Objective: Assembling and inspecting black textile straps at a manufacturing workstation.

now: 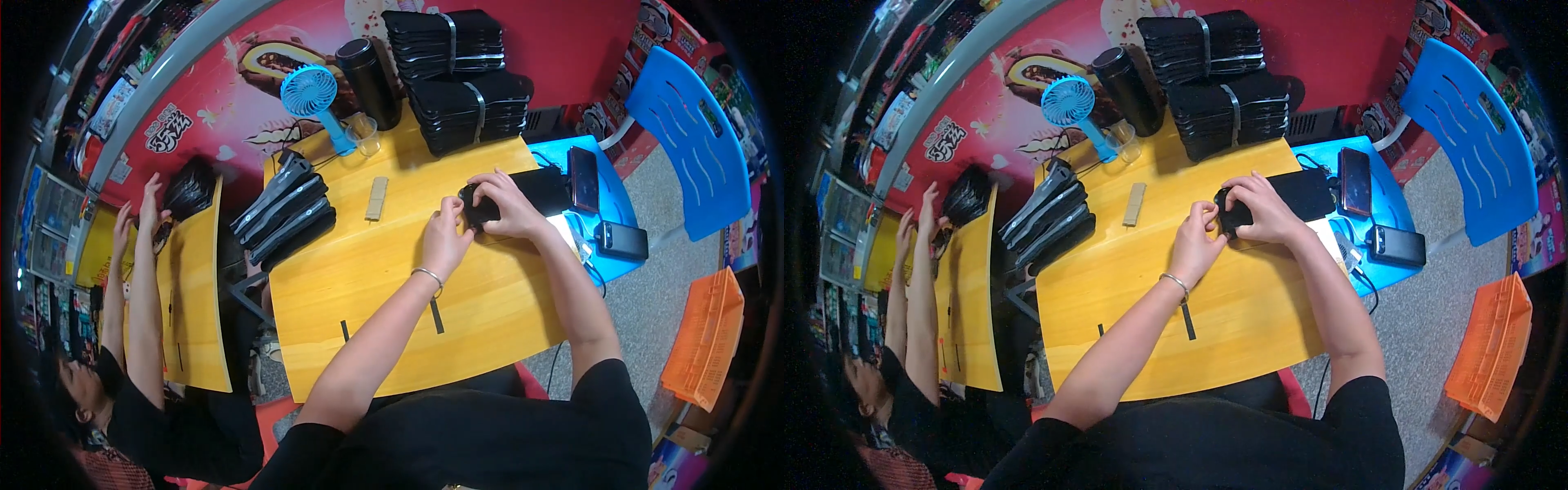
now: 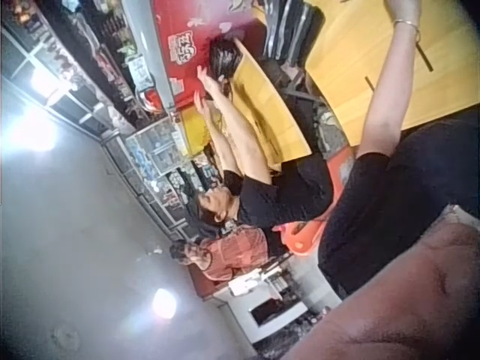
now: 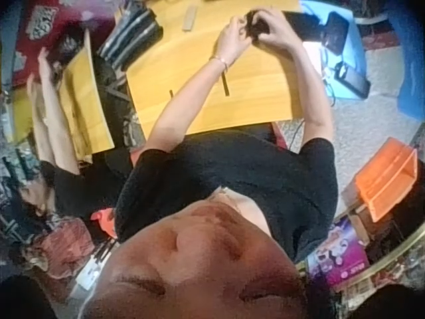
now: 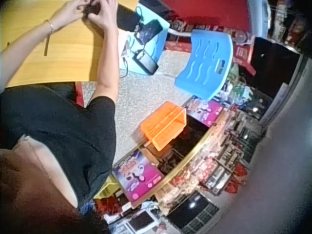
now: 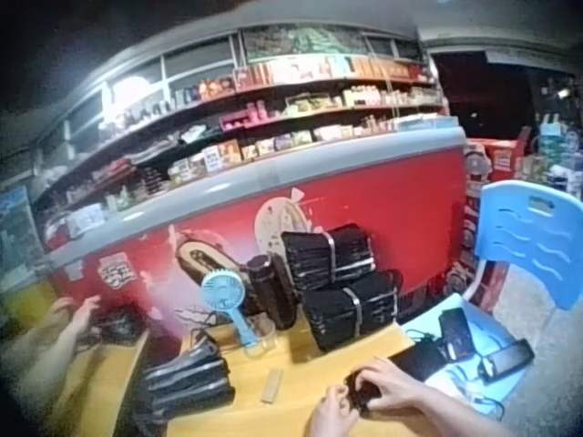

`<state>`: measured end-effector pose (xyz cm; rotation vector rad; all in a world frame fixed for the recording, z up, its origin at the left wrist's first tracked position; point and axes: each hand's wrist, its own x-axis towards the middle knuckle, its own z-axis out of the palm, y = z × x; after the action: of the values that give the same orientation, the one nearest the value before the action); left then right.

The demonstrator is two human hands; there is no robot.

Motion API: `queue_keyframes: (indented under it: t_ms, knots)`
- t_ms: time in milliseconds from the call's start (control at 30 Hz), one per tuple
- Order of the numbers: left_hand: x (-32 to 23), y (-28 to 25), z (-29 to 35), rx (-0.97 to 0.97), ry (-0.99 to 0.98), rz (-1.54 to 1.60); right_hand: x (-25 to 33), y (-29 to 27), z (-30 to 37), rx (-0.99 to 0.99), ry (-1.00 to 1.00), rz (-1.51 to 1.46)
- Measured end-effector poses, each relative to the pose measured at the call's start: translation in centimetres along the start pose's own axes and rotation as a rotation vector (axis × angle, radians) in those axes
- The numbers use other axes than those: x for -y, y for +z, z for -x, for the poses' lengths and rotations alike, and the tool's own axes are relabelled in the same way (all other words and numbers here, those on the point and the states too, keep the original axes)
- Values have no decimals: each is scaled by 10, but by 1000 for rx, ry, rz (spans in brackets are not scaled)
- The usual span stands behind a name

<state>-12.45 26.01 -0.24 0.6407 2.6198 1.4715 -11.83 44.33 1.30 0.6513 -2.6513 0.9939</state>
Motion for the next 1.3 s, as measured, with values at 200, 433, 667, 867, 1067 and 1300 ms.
queue_keyframes:
  t_ms: [200,433,667,867,1067,1300]
  knots:
    - [3,0,1,-16,34,-6,9,2,-3,88,30,105]
    - [1,-2,3,30,21,5,4,2,-1,163,20,165]
    - [11,-5,1,91,53,39,-5,11,1,211,-25,310]
    - [12,-25,3,114,125,128,12,15,-3,187,-71,467]
    - [20,-144,5,-297,373,-287,20,9,-1,143,-6,369]
    - [69,-288,28,-465,249,-763,69,27,-23,-61,-46,164]
